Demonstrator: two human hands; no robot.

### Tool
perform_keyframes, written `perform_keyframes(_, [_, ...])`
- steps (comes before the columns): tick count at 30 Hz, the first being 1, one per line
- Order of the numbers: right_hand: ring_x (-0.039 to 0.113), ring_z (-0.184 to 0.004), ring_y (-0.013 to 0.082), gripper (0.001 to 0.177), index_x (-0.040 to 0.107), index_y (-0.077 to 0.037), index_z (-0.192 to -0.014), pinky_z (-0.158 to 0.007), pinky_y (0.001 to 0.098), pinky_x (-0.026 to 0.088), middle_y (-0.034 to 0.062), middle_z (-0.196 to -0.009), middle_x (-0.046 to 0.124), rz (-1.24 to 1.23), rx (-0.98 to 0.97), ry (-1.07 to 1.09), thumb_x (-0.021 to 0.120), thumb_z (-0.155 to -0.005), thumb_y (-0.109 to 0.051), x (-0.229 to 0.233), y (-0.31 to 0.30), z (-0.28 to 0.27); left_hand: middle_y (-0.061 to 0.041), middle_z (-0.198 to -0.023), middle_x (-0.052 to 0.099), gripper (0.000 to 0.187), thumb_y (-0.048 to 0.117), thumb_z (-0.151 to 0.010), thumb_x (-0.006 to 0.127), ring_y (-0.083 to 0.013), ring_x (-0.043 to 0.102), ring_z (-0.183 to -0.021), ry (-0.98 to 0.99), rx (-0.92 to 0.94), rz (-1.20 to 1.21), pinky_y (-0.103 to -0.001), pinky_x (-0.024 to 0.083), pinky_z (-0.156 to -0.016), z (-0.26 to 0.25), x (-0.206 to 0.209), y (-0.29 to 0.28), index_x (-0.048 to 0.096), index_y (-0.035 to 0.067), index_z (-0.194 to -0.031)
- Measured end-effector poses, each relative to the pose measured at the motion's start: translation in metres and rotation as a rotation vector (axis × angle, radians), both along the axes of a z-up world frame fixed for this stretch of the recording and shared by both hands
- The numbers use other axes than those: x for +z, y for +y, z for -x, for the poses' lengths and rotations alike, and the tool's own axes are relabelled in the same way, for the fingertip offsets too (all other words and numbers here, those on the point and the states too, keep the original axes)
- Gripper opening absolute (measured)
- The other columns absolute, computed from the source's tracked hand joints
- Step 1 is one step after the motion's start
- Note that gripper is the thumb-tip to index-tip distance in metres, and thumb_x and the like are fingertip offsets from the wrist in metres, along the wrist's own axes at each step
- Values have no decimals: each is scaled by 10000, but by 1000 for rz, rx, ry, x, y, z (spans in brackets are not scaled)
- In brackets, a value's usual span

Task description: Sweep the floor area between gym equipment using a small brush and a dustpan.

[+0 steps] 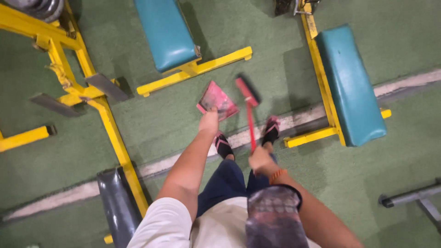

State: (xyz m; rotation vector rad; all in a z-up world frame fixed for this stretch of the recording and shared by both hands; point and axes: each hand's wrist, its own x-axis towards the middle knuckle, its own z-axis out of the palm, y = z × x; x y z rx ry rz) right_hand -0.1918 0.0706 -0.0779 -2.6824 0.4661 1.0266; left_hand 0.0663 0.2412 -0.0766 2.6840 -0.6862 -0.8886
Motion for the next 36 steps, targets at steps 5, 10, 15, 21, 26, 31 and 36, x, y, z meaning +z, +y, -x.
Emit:
perform_keyframes(5, [597,-438,231,196,787,-20,-895,-407,323,458,128,-534,656,-692,-934,-59,735,-870,-208,178,-5,-23,-269,-1116,676,229,22,-992,446,-452,718,-1044,-3,14,39,-537,589,-908,-8,53,8,502,1,-1213])
perform_keyframes(10, [454,-401,151,219,698,9,-1082,-285,277,352,89,-608,509,-740,-1144,58,580,-934,-100,261,-66,-29,-254,-1160,661,314,12,-965,481,-453,704,-1073,65,49,63,-543,575,-930,-15,21,25,480,27,-1279])
perform_keyframes(15, [508,-401,241,199,736,-58,-1003,-311,321,349,103,-593,575,-435,-1013,121,577,-997,-179,234,-133,-8,-237,-1132,667,345,28,-922,602,-439,711,-1063,53,-30,84,-527,599,-890,-11,42,24,509,25,-1254])
perform_keyframes(21, [567,-351,294,332,709,85,-760,-293,373,378,227,-491,583,-303,-1078,-94,537,-911,-155,120,-174,15,-217,-1167,654,350,9,-956,444,-415,726,-1039,45,-205,10,-499,597,-896,-3,79,2,488,61,-1299])
perform_keyframes(26, [722,-601,414,318,740,137,-970,-433,472,522,290,-667,690,-339,-1051,30,645,-870,-150,15,-137,32,-236,-1238,627,334,-13,-977,388,-418,729,-1039,52,-267,-60,-506,597,-900,13,38,-1,447,25,-1304])
perform_keyframes(31, [659,-612,264,301,722,63,-955,-617,302,501,160,-670,607,-808,-744,329,679,-838,-210,53,-22,33,-264,-1271,587,349,-50,-966,379,-446,721,-1042,80,-275,-19,-522,590,-920,26,56,-13,425,4,-1308])
perform_keyframes(36, [514,-374,204,146,555,46,-816,-374,273,406,119,-510,425,-1417,-1683,349,624,-815,-83,79,-9,26,-261,-1193,618,275,-35,-969,392,-456,718,-1029,78,-251,60,-507,597,-890,33,32,-23,458,-21,-1236])
